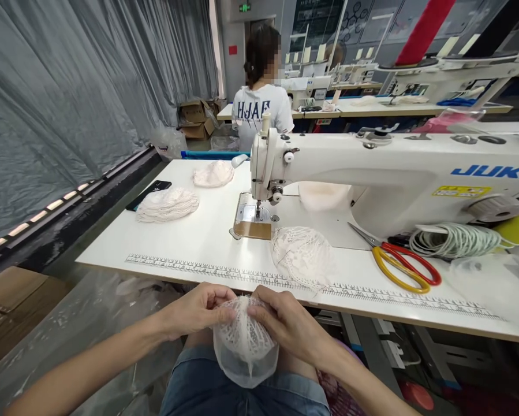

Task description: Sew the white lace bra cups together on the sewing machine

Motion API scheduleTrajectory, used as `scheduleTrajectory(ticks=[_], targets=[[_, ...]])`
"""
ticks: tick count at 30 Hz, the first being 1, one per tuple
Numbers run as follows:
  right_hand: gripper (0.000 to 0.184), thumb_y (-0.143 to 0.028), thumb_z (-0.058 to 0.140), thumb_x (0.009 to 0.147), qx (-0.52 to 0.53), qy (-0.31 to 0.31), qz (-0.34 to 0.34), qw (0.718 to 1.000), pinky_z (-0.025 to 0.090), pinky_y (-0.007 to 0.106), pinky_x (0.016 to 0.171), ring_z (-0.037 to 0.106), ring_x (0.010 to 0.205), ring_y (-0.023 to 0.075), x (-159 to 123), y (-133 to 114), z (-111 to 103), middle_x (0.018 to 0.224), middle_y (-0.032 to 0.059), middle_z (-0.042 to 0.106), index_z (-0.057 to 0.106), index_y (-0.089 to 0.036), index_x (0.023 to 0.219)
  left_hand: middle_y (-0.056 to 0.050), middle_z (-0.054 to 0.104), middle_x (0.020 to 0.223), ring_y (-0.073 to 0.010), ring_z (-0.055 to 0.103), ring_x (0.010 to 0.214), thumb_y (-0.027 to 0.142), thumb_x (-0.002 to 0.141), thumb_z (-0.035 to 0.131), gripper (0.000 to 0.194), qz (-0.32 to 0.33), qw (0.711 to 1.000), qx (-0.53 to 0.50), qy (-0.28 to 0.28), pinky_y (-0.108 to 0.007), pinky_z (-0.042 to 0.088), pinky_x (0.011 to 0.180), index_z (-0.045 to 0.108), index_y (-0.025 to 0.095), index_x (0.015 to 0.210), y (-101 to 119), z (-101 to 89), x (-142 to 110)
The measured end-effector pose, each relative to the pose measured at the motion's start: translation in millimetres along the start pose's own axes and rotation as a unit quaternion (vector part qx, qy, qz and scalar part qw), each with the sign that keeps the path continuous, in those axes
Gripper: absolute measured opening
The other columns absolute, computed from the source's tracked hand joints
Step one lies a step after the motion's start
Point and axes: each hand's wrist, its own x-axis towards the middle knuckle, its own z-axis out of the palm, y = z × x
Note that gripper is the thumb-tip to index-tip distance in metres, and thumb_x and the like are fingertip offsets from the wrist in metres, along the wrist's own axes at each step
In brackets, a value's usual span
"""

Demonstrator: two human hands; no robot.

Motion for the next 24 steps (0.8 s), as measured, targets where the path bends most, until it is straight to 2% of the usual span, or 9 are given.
scheduleTrajectory(ticks=[2,5,7,9,13,16,20,22,24], targets=[[0.036,-0.043,0.04,0.092,0.016,0.007,-0.009,1.0,0.022,0.022,0.045,0.027,0.051,0.0084,7,-4,0,0.056,-0.0068,0.028,0.034,-0.02,0.066,-0.001,0.057,0.07,-0.0102,0.05,0.063,0.036,0.07,0.069,0.03,0.02,0.999,0.044,0.023,-0.021,0.038,0.06,0.061,0.01,0.083,12,-2.6,-2],[0.035,-0.043,0.041,0.091,0.018,0.021,-0.011,1.0,0.02,0.022,0.045,0.025,0.049,0.0085,21,-7,-7,0.055,-0.0073,0.025,0.034,-0.02,0.065,0.002,0.053,0.063,-0.0092,0.046,0.06,0.028,0.073,0.063,0.017,0.057,0.976,0.196,0.08,-0.019,0.034,0.055,0.063,0.011,0.073,34,-11.6,3],[0.034,-0.042,0.042,0.089,-0.001,0.048,-0.008,0.999,0.02,0.022,0.044,0.026,0.049,0.0088,35,-3,-16,0.055,-0.0074,0.024,0.036,-0.02,0.064,0.003,0.05,0.059,-0.0087,0.043,0.057,0.025,0.073,0.06,0.014,0.067,0.95,0.283,0.111,-0.019,0.031,0.053,0.064,0.012,0.07,48,-22.2,15],[0.03,-0.039,0.043,0.087,-0.035,0.093,-0.011,0.995,0.023,0.022,0.045,0.029,0.05,0.0095,50,7,-27,0.055,-0.0067,0.027,0.039,-0.02,0.064,0.004,0.049,0.056,-0.0088,0.042,0.056,0.024,0.07,0.06,0.013,0.061,0.935,0.322,0.132,-0.02,0.029,0.051,0.063,0.012,0.066,57,-35.1,36],[0.023,-0.034,0.042,0.087,-0.129,0.172,-0.005,0.977,0.027,0.023,0.049,0.036,0.05,0.0113,71,35,-54,0.054,-0.0053,0.037,0.043,-0.02,0.068,0.004,0.044,0.053,-0.0092,0.039,0.053,0.028,0.064,0.063,0.02,0.022,0.937,0.323,0.134,-0.021,0.025,0.047,0.054,0.013,0.055,67,-55.5,88],[0.024,-0.035,0.04,0.089,-0.182,0.176,0.016,0.967,0.027,0.024,0.048,0.039,0.047,0.0122,77,51,-76,0.052,-0.0045,0.042,0.044,-0.021,0.07,0.004,0.043,0.054,-0.0089,0.038,0.052,0.031,0.063,0.063,0.022,0.015,0.943,0.311,0.119,-0.021,0.025,0.045,0.051,0.014,0.054,71,-60.0,119],[0.021,-0.032,0.038,0.091,-0.247,0.18,0.023,0.952,0.028,0.024,0.046,0.044,0.045,0.0138,84,64,-99,0.054,-0.0026,0.05,0.048,-0.021,0.076,0.005,0.041,0.051,-0.0083,0.035,0.049,0.031,0.064,0.062,0.022,0.007,0.947,0.303,0.109,-0.021,0.023,0.044,0.05,0.015,0.055,79,-63.5,143],[0.019,-0.028,0.037,0.092,-0.294,0.2,-0.007,0.935,0.03,0.024,0.046,0.047,0.047,0.0147,90,66,-105,0.06,0.0002,0.056,0.05,-0.02,0.082,0.005,0.037,0.048,-0.008,0.034,0.047,0.032,0.064,0.062,0.023,0.001,0.947,0.302,0.111,-0.021,0.021,0.043,0.048,0.015,0.054,81,-67.9,151],[0.018,-0.024,0.036,0.092,-0.349,0.249,-0.071,0.901,0.035,0.027,0.053,0.052,0.056,0.017,95,64,-104,0.072,0.0044,0.06,0.053,-0.019,0.087,0.006,0.035,0.047,-0.0074,0.031,0.046,0.032,0.064,0.062,0.024,0.0,0.947,0.3,0.116,-0.021,0.019,0.042,0.047,0.016,0.054,81,-73.0,156]])
